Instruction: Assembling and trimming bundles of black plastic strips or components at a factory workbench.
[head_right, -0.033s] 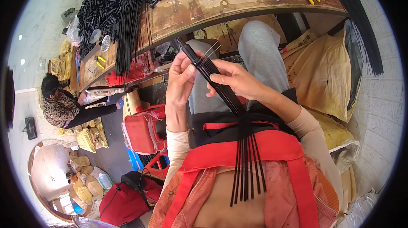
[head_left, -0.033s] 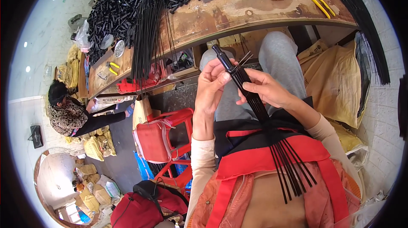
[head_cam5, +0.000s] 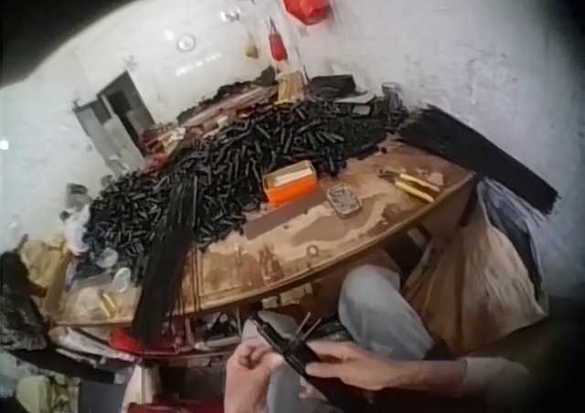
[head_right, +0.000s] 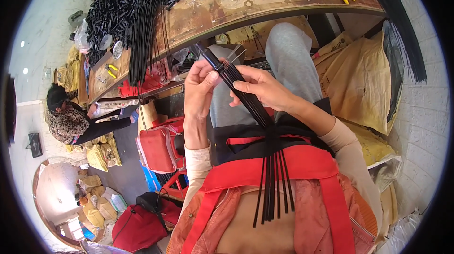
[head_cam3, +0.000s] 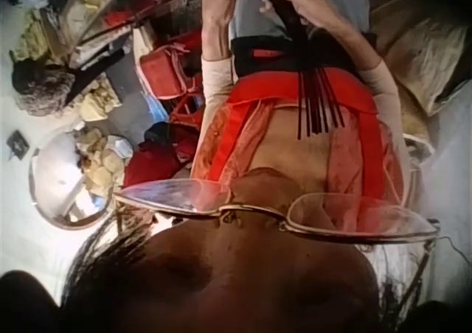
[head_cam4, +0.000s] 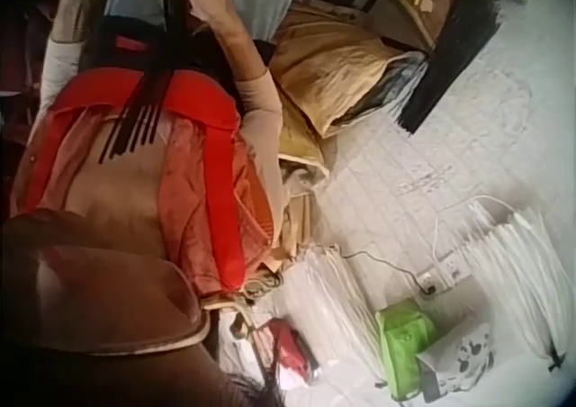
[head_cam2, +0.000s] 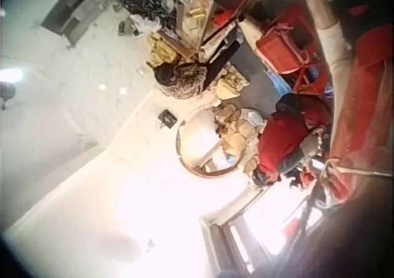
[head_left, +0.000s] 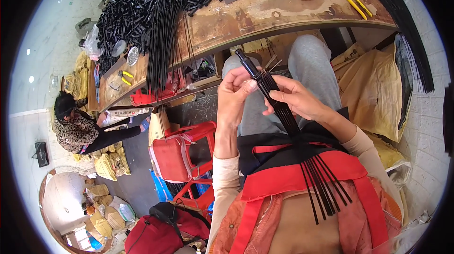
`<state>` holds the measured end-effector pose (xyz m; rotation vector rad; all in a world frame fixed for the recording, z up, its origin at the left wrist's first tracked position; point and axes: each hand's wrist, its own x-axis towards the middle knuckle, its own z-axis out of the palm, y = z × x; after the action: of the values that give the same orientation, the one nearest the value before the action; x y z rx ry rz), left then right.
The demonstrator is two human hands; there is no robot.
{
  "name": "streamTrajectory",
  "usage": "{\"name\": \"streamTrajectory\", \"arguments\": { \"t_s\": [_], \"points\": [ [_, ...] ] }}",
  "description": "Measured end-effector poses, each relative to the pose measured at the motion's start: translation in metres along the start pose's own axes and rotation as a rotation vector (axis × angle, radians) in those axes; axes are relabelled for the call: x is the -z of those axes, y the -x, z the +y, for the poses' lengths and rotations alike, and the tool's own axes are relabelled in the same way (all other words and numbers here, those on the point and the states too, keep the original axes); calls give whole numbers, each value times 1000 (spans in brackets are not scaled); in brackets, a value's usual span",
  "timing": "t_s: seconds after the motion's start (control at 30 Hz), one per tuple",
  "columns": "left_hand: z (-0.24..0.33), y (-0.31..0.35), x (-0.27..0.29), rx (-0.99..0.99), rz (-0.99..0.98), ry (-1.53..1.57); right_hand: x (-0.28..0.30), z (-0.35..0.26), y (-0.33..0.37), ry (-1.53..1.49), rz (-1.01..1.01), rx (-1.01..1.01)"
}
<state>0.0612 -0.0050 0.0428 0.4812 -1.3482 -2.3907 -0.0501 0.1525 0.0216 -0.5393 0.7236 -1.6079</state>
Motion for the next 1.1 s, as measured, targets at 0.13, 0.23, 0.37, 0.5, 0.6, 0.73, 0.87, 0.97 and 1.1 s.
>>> {"name": "streamTrajectory", "arguments": {
  "t_s": [0.13,0.23,0.37,0.5,0.6,0.73,0.87,0.97,1.1],
  "points": [
    [14,9,-13,-147,54,-249,-6,-1,-5,166,43,162],
    [22,11,-19,-212,50,-242,-15,-6,-6,265,64,225],
    [21,19,-7,-162,17,-63,-16,0,-11,369,145,287],
    [21,15,-16,-100,96,-61,-6,6,-17,317,99,303],
    [19,13,-9,-73,89,-35,-6,1,-20,298,81,300],
    [21,7,-8,-65,-15,16,-5,-2,-24,237,75,285],
    [22,2,-8,-40,-25,1,4,1,-30,185,50,259],
    [25,0,-7,-28,-28,-36,7,2,-32,152,35,228],
    [25,-3,2,-17,-48,-47,8,3,-37,105,21,178]
  ]
}}
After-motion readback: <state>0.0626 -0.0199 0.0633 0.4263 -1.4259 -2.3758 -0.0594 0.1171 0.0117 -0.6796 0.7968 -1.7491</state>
